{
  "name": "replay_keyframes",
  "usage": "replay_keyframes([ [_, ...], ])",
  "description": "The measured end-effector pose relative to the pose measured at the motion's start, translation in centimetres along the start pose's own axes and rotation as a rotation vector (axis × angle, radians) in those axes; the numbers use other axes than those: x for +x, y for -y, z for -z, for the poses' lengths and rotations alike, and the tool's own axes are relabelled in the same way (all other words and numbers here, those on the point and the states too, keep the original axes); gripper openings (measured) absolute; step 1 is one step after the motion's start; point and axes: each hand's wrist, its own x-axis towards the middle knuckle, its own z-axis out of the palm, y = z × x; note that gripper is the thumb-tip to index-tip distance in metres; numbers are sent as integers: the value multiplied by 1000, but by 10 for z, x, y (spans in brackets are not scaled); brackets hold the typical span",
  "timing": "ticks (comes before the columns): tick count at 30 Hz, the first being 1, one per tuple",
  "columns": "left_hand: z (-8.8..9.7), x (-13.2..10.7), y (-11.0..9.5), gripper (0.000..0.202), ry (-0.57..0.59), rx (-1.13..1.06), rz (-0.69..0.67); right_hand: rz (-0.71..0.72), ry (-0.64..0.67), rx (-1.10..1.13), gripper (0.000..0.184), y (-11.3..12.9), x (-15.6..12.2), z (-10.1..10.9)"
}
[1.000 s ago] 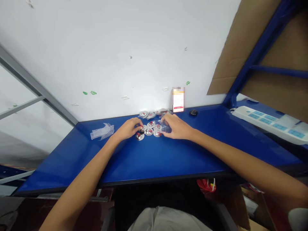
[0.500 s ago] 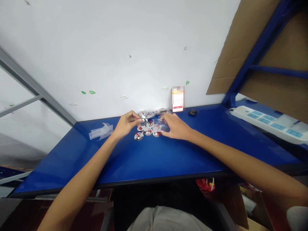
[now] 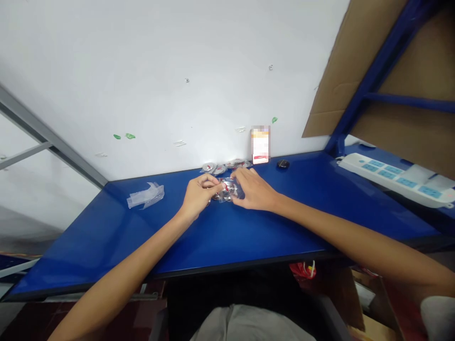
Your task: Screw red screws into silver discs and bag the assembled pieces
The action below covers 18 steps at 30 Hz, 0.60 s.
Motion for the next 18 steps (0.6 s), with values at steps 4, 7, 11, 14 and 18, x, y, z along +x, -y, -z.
replay_keyframes([
  [4, -5, -7, -10, 38, 88, -34, -39, 4, -21, 31, 48, 2, 0, -5],
  [7, 0, -10, -22, 38, 216, 42, -63, -16, -54, 94, 51, 1, 0, -5],
  [11, 21, -7, -35, 28, 105, 123, -238, -142, -70, 247, 57, -5, 0, -4],
  [14, 38, 2, -36, 21, -3, 150, -310, -258, -105, 568, 54, -12, 1, -7],
  [18, 56, 21, -18, 16, -29, 321, -351, -384, -210, 1078, 40, -18, 1, -13],
])
